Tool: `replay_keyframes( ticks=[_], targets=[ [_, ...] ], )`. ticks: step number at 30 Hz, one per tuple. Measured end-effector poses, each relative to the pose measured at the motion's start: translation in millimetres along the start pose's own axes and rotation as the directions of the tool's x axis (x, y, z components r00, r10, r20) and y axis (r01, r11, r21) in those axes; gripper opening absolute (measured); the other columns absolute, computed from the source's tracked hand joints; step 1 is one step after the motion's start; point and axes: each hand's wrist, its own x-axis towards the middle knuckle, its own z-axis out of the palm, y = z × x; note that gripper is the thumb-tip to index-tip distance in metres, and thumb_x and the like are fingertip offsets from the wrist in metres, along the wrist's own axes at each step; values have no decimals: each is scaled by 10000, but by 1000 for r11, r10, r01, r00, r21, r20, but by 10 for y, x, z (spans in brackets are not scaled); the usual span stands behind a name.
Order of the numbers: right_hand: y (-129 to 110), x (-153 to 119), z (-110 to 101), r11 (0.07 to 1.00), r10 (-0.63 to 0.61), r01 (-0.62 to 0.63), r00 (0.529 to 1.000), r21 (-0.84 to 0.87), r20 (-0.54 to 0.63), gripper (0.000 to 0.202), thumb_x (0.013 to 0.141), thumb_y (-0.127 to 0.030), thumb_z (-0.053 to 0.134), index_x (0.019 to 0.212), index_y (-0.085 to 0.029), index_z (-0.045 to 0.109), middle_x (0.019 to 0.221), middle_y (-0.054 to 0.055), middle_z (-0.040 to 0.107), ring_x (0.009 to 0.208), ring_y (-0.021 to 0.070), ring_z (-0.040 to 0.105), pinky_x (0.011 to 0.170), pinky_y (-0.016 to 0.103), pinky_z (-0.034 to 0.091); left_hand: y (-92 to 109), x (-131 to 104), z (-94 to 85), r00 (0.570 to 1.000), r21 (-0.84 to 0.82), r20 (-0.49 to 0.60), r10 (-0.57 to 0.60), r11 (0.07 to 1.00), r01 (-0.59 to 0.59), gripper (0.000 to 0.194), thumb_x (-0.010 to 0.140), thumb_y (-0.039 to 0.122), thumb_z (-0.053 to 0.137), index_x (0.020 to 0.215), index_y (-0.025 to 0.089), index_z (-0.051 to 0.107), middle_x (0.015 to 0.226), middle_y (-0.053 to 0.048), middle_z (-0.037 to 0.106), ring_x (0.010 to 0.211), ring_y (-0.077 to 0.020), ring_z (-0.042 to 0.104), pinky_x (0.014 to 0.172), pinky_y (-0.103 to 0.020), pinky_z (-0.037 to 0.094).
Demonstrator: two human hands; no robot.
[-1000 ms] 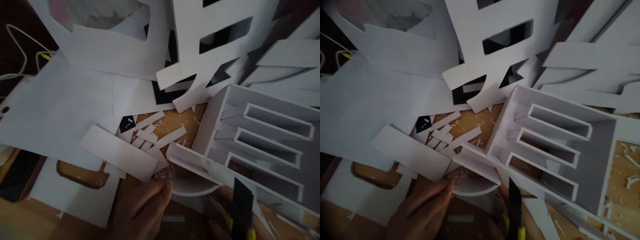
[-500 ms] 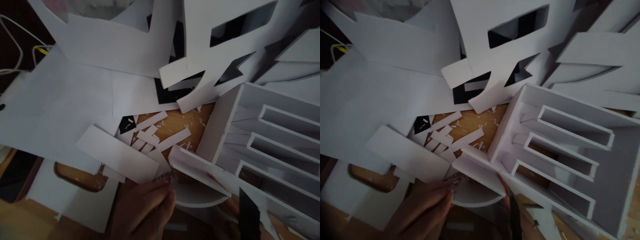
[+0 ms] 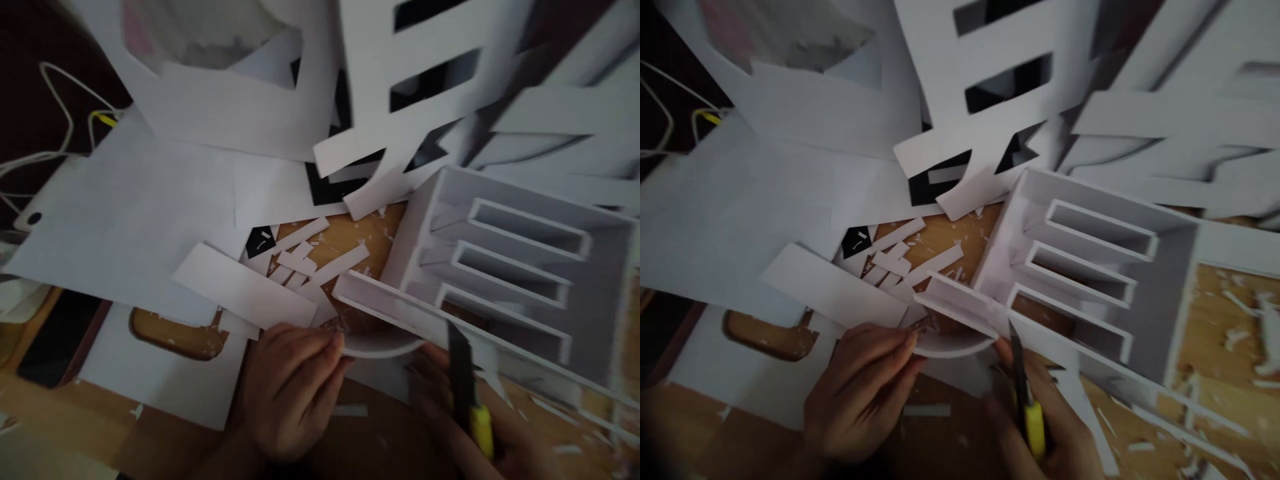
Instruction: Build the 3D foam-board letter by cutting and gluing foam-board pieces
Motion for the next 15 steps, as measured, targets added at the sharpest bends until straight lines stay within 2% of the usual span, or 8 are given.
replay_keyframes(
  ticks=[3,6,8,10,12,15],
  targets=[
    [-128,2,71,993,39,-36,999,108,-29,473,855,-445,623,1295,-271,632,1217,68,702,1165,279,636,953,406,540,-5,-78,53,999,9,-46,6,1000,-6,298,808,80,725,1092,146,665,945,-73,753,871,-178,705,818,-338,567],
    [-209,22,97,986,7,-1,999,169,-36,482,799,-424,650,1247,-248,662,1213,47,699,1156,273,628,950,385,522,-31,-127,114,995,1,-94,-13,1000,14,237,831,94,707,1053,170,679,954,-56,756,877,-159,710,819,-291,574],
    [-200,29,78,973,13,-9,1000,231,-16,469,795,-402,640,1240,-258,662,1203,31,697,1018,234,667,843,333,542,-55,-136,152,990,-22,-133,-47,999,44,168,836,141,713,999,174,698,923,-42,765,837,-153,722,802,-267,579],
    [-160,29,43,944,29,-28,1000,329,2,491,786,-406,637,1249,-242,647,1153,36,708,762,168,656,654,280,526,-79,-134,180,980,-58,-160,-122,992,114,128,829,211,728,954,183,723,891,-31,773,798,-155,726,784,-265,581],
    [-121,20,6,906,69,-65,998,417,4,518,764,-418,641,1241,-216,636,1112,49,711,545,104,538,493,252,442,-97,-130,197,967,-90,-162,-198,979,185,127,823,276,732,920,194,743,872,-28,777,781,-164,726,772,-276,582],
    [-93,4,-32,884,95,-82,996,461,-4,501,753,-406,628,1201,-183,636,1057,61,710,462,74,424,437,249,375,-106,-133,203,960,-97,-157,-232,971,219,167,830,333,710,912,193,752,862,-36,777,774,-175,724,762,-295,583]
  ],
)
